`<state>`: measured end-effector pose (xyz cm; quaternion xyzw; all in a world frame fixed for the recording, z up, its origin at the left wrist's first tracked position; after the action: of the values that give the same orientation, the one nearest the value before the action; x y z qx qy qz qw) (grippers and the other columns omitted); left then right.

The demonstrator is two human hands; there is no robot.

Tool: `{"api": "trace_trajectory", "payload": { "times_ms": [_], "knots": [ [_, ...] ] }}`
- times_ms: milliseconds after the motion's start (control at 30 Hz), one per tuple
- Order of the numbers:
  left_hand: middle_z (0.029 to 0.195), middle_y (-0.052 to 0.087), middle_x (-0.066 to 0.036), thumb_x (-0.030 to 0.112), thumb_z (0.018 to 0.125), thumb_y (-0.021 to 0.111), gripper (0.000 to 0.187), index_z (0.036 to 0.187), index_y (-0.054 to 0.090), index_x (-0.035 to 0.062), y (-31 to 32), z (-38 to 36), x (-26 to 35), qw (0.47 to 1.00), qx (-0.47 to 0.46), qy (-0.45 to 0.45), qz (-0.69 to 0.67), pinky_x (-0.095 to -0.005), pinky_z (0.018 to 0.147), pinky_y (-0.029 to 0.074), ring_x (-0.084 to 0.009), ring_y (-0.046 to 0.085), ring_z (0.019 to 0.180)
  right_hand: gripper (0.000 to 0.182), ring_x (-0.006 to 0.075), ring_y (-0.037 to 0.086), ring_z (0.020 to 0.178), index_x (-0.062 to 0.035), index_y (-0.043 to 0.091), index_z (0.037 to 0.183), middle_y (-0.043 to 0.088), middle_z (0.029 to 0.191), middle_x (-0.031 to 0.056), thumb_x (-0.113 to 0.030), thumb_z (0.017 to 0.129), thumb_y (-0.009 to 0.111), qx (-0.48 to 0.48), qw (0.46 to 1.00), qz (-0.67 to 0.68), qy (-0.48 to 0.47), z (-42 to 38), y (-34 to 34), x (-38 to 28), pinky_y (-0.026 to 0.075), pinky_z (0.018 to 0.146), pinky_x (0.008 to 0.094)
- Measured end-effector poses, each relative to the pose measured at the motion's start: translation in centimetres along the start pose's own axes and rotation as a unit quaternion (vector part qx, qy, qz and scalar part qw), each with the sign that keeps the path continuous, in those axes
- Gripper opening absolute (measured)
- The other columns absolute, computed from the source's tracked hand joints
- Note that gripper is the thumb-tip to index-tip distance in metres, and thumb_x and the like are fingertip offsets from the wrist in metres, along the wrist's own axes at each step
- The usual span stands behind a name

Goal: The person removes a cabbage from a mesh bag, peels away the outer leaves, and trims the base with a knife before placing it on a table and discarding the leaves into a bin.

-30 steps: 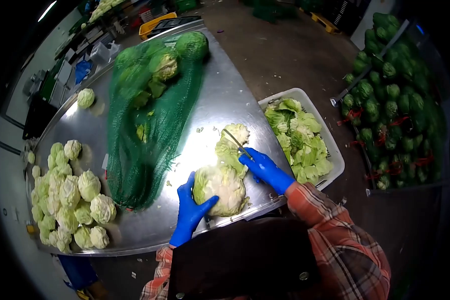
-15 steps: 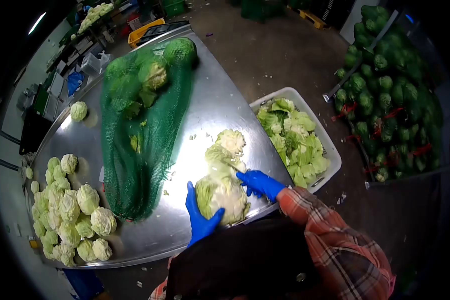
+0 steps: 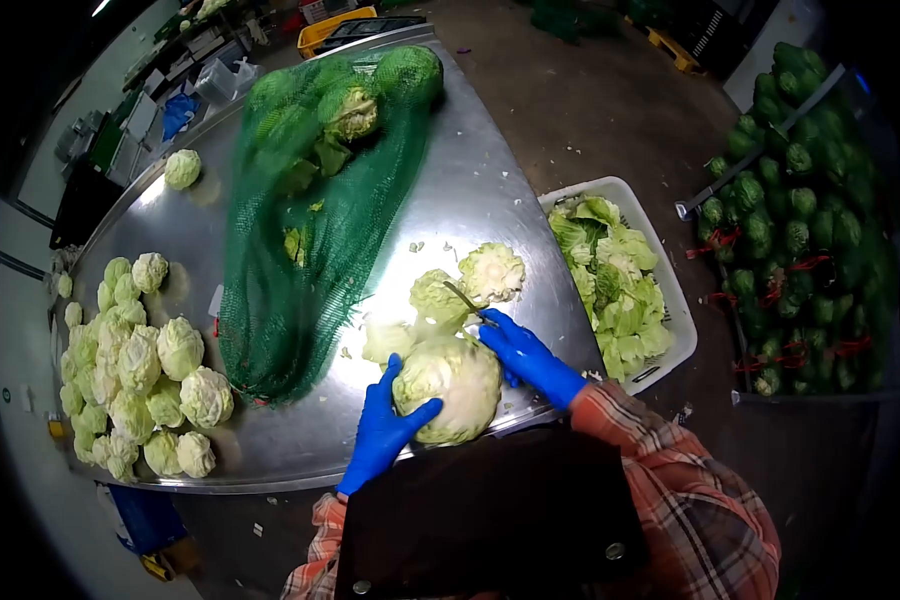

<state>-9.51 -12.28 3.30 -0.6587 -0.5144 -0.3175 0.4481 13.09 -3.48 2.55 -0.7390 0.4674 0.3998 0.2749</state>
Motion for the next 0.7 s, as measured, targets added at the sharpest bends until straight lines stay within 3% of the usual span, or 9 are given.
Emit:
{"api": "trace_trajectory", "payload": {
  "times_ms": [33,133,167,267,300,400,533,633,700],
  "knots": [
    [0.116,0.046,-0.023,0.030,0.070,0.082,0.096,0.143,0.029,-0.0014,0.6,0.6,-1.2,0.995,0.037,0.044,0.077,-0.0418,0.095,0.043,-0.0327,0.051,0.113,0.056,0.0168,0.060,0.067,-0.0121,0.034,0.141,0.062,0.087,0.0116,-0.038,0.095,0.052,-0.026,0.995,-0.089,0.027,-1.4,-0.5,-1.6,0.051,0.058,0.0284],
    [0.117,0.046,-0.026,0.028,0.073,0.080,0.091,0.141,0.030,-0.0043,2.4,1.8,-2.1,0.987,0.091,0.097,0.095,-0.0423,0.093,0.044,-0.0339,0.052,0.110,0.058,0.0295,0.062,0.103,-0.0128,0.028,0.145,0.060,0.115,0.0213,-0.037,0.096,0.049,0.021,0.971,-0.164,-0.173,-2.7,0.2,0.4,0.050,0.086,0.0361],
    [0.122,0.044,-0.027,0.027,0.074,0.079,0.087,0.140,0.032,-0.0029,2.3,1.4,1.1,0.993,0.050,0.101,0.039,-0.0436,0.094,0.043,-0.0350,0.051,0.111,0.059,0.0344,0.046,0.126,-0.0130,0.027,0.146,0.049,0.133,0.0242,-0.036,0.097,0.048,0.003,0.975,-0.176,-0.133,-3.6,0.4,-0.3,0.038,0.102,0.0394],
    [0.128,0.041,-0.027,0.025,0.074,0.079,0.084,0.140,0.034,0.0009,2.3,1.3,3.0,0.998,-0.006,0.053,0.033,-0.0448,0.099,0.038,-0.0358,0.045,0.118,0.058,0.0357,0.048,0.123,-0.0121,0.029,0.146,0.051,0.130,0.0236,-0.037,0.097,0.048,0.001,0.962,-0.228,-0.153,-2.3,0.1,1.3,0.040,0.100,0.0394],
    [0.133,0.038,-0.024,0.022,0.072,0.080,0.083,0.140,0.036,0.0053,2.5,1.3,1.7,0.988,0.043,0.117,0.093,-0.0453,0.106,0.030,-0.0354,0.035,0.127,0.056,0.0321,0.062,0.103,-0.0112,0.040,0.141,0.061,0.114,0.0209,-0.045,0.096,0.046,0.053,0.950,-0.222,-0.213,-1.8,0.3,1.4,0.049,0.086,0.0371],
    [0.139,0.036,-0.020,0.019,0.071,0.082,0.084,0.141,0.036,0.0075,3.0,0.8,1.8,0.990,0.034,0.119,0.062,-0.0456,0.110,0.024,-0.0347,0.026,0.133,0.059,0.0225,0.064,0.072,-0.0101,0.050,0.133,0.065,0.090,0.0138,-0.053,0.094,0.045,-0.044,0.992,-0.077,0.090,0.0,-1.5,0.6,0.052,0.062,0.0311],
    [0.134,0.042,-0.017,0.017,0.071,0.081,0.078,0.137,0.042,0.0059,2.8,0.8,-2.8,0.980,0.080,0.162,-0.084,-0.0447,0.109,0.026,-0.0347,0.034,0.129,0.059,0.0131,0.051,0.049,-0.0105,0.058,0.124,0.060,0.073,0.0071,-0.058,0.092,0.046,-0.045,0.987,-0.038,0.151,4.5,-1.1,5.5,0.041,0.040,0.0266],
    [0.119,0.048,-0.016,0.021,0.067,0.085,0.080,0.134,0.045,0.0045,2.8,0.5,-0.5,0.986,0.133,0.096,-0.042,-0.0452,0.102,0.034,-0.0320,0.041,0.118,0.055,0.0104,0.046,0.045,-0.0100,0.059,0.120,0.057,0.069,0.0061,-0.056,0.092,0.047,-0.031,0.988,0.119,0.094,5.5,-0.1,5.4,0.036,0.037,0.0251],
    [0.119,0.046,-0.016,0.019,0.066,0.085,0.077,0.130,0.045,0.0019,2.1,0.1,3.1,0.960,0.154,0.093,0.216,-0.0403,0.101,0.038,-0.0296,0.044,0.116,0.053,0.0096,0.044,0.045,-0.0101,0.054,0.125,0.056,0.068,0.0053,-0.052,0.094,0.046,0.003,0.994,0.093,0.054,4.4,-0.3,3.8,0.036,0.038,0.0245]
  ]
}}
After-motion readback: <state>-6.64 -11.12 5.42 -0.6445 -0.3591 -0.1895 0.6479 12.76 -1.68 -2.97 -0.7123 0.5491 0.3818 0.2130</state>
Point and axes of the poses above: each hand's wrist, its own z-axis towards the middle knuckle, its own y-axis out of the palm, x = y × z, the point moved 3 cm from there along z, towards the middle knuckle
